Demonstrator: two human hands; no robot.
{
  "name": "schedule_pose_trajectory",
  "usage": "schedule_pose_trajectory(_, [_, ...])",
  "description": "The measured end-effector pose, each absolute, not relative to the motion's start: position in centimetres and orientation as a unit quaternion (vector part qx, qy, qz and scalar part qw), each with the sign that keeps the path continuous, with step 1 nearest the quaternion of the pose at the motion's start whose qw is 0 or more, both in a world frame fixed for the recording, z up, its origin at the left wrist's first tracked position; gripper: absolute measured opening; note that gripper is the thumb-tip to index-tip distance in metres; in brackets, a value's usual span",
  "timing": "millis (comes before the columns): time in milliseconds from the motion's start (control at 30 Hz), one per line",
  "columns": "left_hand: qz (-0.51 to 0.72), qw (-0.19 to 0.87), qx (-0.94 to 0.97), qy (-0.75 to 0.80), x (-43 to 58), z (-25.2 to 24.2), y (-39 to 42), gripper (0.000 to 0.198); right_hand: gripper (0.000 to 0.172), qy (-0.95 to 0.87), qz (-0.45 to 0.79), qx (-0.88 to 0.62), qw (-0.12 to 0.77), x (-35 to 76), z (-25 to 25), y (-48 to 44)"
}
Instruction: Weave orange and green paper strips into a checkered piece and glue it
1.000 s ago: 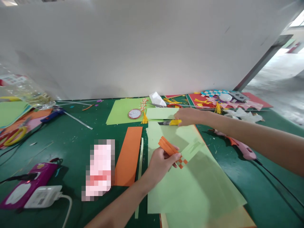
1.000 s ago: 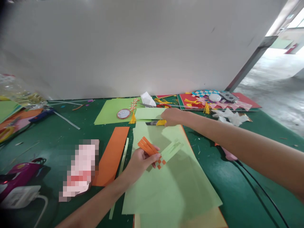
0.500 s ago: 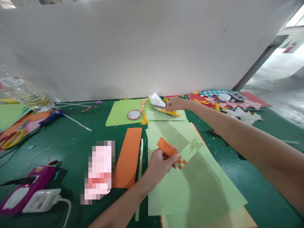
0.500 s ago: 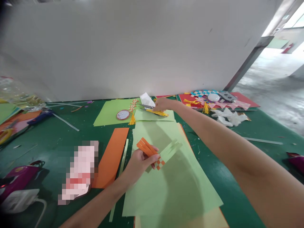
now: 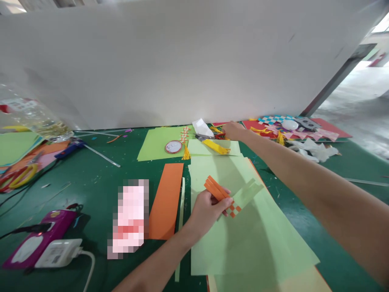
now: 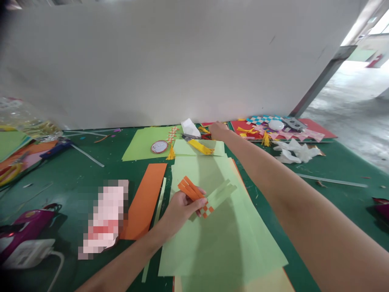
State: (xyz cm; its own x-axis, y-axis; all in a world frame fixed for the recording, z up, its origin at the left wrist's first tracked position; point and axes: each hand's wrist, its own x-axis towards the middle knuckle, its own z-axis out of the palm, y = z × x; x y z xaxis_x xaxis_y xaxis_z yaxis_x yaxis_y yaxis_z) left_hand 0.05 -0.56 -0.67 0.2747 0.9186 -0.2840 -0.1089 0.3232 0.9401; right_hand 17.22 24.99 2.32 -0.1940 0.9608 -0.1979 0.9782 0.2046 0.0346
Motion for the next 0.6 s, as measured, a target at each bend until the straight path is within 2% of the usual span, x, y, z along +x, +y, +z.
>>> schedule_pose_trajectory(133, [0.373,0.662,0.454,0.466,0.0,-1.0,-0.5,0.028,0.034,0.766,-0.070,0.638,0.027,17.9,2.6,24.9])
schedule_pose_trajectory(300, [0.369,0.661,0.461,0.463,-0.2,-1.1,-0.5,0.026,0.033,0.764,-0.111,0.627,-0.100,18.1,4.3,24.3])
schedule_pose_trajectory(467, [0.365,0.652,0.474,0.466,-0.1,-1.1,-0.5,0.027,0.022,0.765,-0.141,0.586,-0.227,18.0,6.2,22.8])
schedule_pose_trajectory(600, [0.361,0.650,0.473,0.472,-0.1,-0.9,-0.6,0.029,0.027,0.744,-0.154,0.568,-0.315,18.6,8.1,21.5])
